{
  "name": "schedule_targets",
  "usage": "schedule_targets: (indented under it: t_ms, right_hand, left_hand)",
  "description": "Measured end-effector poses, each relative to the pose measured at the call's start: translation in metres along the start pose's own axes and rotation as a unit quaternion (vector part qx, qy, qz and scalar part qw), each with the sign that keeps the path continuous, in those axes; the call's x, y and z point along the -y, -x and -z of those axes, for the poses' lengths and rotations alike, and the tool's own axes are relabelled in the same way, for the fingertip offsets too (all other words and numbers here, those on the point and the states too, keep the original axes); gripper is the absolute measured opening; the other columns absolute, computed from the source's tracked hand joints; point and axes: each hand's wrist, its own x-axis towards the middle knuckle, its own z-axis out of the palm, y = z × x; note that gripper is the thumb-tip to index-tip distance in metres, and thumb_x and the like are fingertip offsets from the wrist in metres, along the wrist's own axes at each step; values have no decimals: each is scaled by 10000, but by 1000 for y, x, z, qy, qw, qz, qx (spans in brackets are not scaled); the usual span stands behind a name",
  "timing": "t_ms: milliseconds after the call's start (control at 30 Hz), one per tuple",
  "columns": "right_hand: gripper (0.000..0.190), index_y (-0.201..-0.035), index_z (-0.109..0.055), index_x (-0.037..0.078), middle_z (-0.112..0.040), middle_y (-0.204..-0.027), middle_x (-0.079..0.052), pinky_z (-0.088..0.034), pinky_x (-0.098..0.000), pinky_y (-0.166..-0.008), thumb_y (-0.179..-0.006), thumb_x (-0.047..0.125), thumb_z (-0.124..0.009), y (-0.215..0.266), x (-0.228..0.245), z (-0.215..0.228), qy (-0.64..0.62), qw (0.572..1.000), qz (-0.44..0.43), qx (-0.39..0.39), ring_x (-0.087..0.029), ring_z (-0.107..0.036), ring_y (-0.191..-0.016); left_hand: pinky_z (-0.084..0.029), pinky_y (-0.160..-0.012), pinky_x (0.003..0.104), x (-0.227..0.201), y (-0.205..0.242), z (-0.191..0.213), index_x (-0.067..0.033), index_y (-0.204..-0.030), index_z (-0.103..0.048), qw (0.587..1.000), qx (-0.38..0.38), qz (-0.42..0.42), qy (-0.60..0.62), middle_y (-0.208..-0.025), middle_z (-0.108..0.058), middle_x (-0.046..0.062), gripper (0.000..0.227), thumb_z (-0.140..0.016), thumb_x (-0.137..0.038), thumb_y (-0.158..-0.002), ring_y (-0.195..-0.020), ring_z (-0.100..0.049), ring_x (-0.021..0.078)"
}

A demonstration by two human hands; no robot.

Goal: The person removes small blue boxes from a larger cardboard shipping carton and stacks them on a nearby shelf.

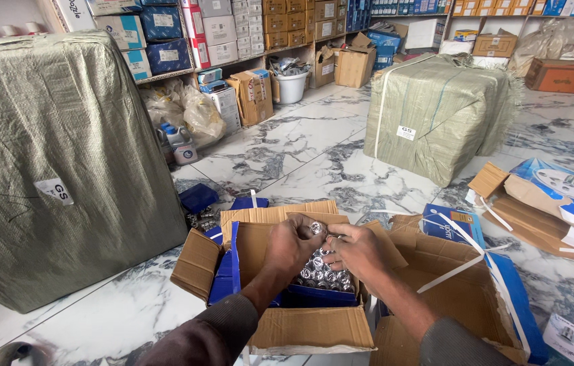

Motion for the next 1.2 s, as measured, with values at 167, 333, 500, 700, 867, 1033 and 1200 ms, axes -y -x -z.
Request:
schedule_targets:
  t_ms: [167, 333, 500, 700, 867, 1033, 1200]
  right_hand:
    - [475, -1408, -593, 57, -753, -1087, -242, -650, -359, -659, -935, 99, -611, -9, -14, 1, 16, 1000, 15, 8, -312, -784, -842]
    - [496, -1429, -578, 71, -758, -1091, -234, -656, -360, -670, -933, 89, -599, -5, -15, 3, 31, 999, 14, 11, -313, -787, -850]
    - [531, -1450, -566, 109, -776, -1030, -217, -665, -358, -670, -923, 117, -625, -6, -16, 2, 96, 994, 36, 35, -298, -791, -838]
    - [556, -1460, -562, 139, -787, -987, -198, -663, -323, -646, -908, 127, -624, 4, -14, 0, 137, 988, 45, 58, -259, -789, -800]
    - [549, -1465, -547, 111, -790, -954, -215, -669, -344, -657, -921, 132, -620, 19, 8, -3, 196, 977, 53, 68, -278, -792, -795]
    - [584, -1499, -496, 92, -789, -925, -206, -666, -322, -637, -932, 139, -628, 7, -2, -4, 210, 973, 52, 76, -256, -785, -758]
    - [586, -1502, -466, 70, -790, -851, -170, -664, -277, -588, -930, 106, -588, 12, 4, 1, 265, 956, 62, 105, -223, -787, -711]
  left_hand:
    - [-555, -665, 366, -10, 11, 9, -144, -881, -766, 999, 7, -54, -2, -709, -702, 53, 167, -829, -202, -737, -715, -708, 228]
    - [-583, -781, 389, -11, 11, 7, -199, -947, -776, 995, 40, -51, -70, -807, -726, 17, 171, -807, -211, -779, -869, -740, 227]
    - [-591, -769, 463, -9, 3, 10, -282, -966, -799, 989, 64, -36, -125, -846, -763, 27, 188, -790, -337, -787, -922, -741, 291]
    - [-599, -870, 514, -21, 2, 21, -240, -1024, -781, 956, 116, -93, -253, -936, -764, 97, 246, -728, -346, -808, -1002, -718, 356]
    - [-614, -828, 478, -35, 3, 23, -182, -992, -785, 930, 108, -119, -331, -886, -759, 117, 218, -710, -333, -854, -933, -742, 354]
    - [-609, -815, 532, -38, 6, 30, -158, -987, -778, 923, 136, -139, -331, -904, -753, 161, 213, -654, -298, -885, -947, -732, 396]
    - [-590, -850, 556, -48, 27, 42, -218, -1113, -755, 960, 177, -104, -189, -1001, -749, 166, 236, -639, -249, -911, -1062, -674, 431]
